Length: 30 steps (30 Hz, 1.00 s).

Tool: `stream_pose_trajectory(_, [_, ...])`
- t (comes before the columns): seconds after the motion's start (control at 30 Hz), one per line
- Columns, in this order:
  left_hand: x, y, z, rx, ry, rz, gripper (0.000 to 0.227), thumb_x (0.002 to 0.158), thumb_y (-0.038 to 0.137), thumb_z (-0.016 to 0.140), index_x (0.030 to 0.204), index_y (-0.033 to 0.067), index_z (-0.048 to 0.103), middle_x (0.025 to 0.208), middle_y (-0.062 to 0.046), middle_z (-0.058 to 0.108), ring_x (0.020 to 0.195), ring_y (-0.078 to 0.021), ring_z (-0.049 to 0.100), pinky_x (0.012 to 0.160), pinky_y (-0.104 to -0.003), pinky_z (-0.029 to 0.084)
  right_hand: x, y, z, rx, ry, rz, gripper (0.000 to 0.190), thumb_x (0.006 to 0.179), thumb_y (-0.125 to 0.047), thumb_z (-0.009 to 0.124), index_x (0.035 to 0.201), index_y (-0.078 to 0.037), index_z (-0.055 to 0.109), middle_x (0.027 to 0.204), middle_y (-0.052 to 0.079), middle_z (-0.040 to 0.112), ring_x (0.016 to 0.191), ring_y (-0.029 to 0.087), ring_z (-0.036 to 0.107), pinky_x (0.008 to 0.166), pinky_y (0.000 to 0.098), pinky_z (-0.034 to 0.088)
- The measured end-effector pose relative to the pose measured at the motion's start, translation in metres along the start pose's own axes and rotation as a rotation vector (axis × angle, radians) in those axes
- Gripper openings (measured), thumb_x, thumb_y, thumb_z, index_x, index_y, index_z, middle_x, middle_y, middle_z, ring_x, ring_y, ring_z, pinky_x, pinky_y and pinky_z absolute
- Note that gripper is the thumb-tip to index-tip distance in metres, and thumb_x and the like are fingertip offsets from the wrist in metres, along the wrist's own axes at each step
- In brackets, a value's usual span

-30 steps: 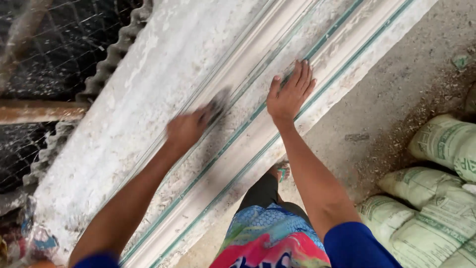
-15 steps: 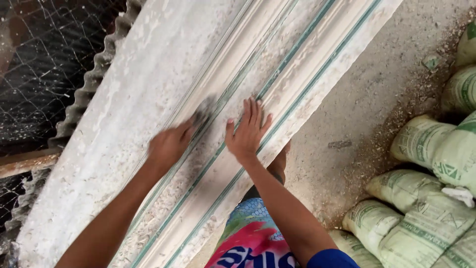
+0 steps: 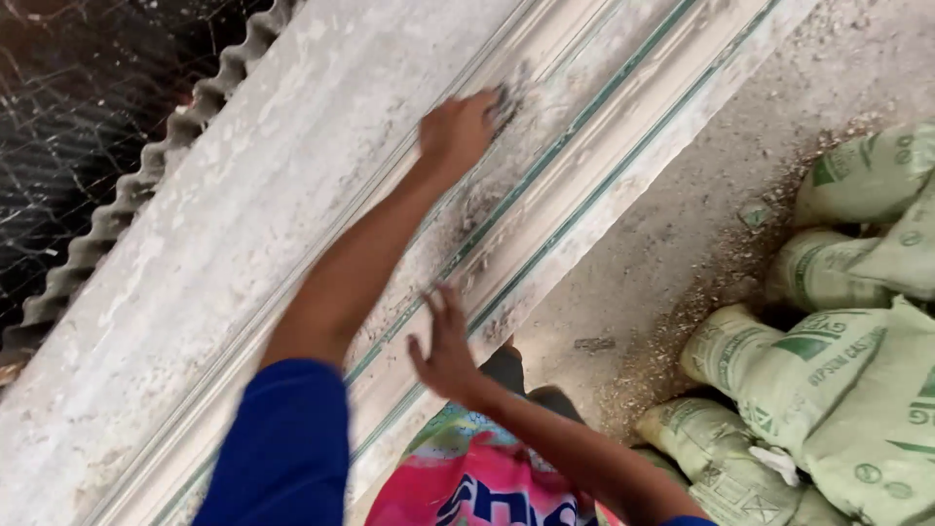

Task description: The person uses a wire brush to scrub dust and debris off several long white decorative moldings laid on a workbench. They repeatedly scrub along the grooves and edges of the moldings, moving from one end to the other.

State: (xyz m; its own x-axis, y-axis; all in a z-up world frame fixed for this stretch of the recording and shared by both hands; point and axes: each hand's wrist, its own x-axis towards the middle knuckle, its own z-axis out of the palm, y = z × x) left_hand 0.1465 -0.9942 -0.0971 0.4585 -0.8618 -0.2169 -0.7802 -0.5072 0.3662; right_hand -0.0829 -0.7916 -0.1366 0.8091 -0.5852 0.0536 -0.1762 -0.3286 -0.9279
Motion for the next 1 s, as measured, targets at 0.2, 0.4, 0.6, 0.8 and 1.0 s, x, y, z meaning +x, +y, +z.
stream_pose_trajectory(0.2, [0.000,0.017,-0.013,0.029,-0.117,0.011,0.066,0.092,-0.001,0.039,0.144,0.0329,0.061,0.057,-0.001,0.050,0.043,-0.0206,0.045,0.037,-0.037,0.031,0.095,0.055,-0.175,-0.134,0.196,0.248,0.067,0.104,-0.024,0.051,0.159,-0.005,0.018,0.168,0.022,0.015,0.156,0.040,0.014,0.127,0.0574,0.013])
stream_pose_trajectory(0.4, [-0.148,-0.058,-0.042,0.221,-0.361,-0.216,0.053,0.107,0.040,0.038,0.159,0.0448,0.035,0.096,-0.008,0.072,0.079,-0.0319,0.070,0.052,-0.048,0.052,0.171,0.176,-0.373,-0.156,0.418,0.206,0.047,0.115,-0.017,0.039,0.157,-0.005,0.023,0.159,0.019,0.024,0.151,0.038,0.025,0.124,0.0538,0.024])
stream_pose_trajectory(0.6, [-0.041,0.030,-0.034,0.296,-0.372,-0.484,0.039,0.104,0.050,0.037,0.134,0.0489,0.063,0.109,-0.001,0.077,0.098,-0.0366,0.073,0.074,-0.055,0.058,0.319,0.282,-0.545,-0.285,0.305,0.224,0.059,0.117,-0.038,0.028,0.161,-0.001,0.020,0.164,0.022,0.015,0.153,0.040,0.014,0.123,0.0609,0.021])
stream_pose_trajectory(0.8, [0.228,0.155,0.006,0.120,-0.151,-0.153,0.043,0.106,0.041,0.042,0.148,0.0451,0.053,0.101,-0.007,0.073,0.084,-0.0335,0.069,0.050,-0.048,0.048,0.481,0.332,-0.605,-0.346,0.237,0.160,0.048,0.121,-0.028,0.034,0.161,-0.007,0.021,0.167,0.020,0.013,0.152,0.040,-0.003,0.125,0.0664,0.013])
stream_pose_trajectory(1.0, [0.174,0.141,-0.012,0.285,-0.355,-0.140,0.052,0.108,0.027,0.042,0.158,0.0399,0.038,0.127,-0.020,0.067,0.076,-0.0323,0.073,0.045,-0.042,0.050,0.532,0.375,-0.603,-0.584,0.406,0.182,0.062,0.108,-0.046,0.025,0.150,-0.003,0.041,0.160,0.024,0.037,0.150,0.042,0.022,0.124,0.0604,0.013])
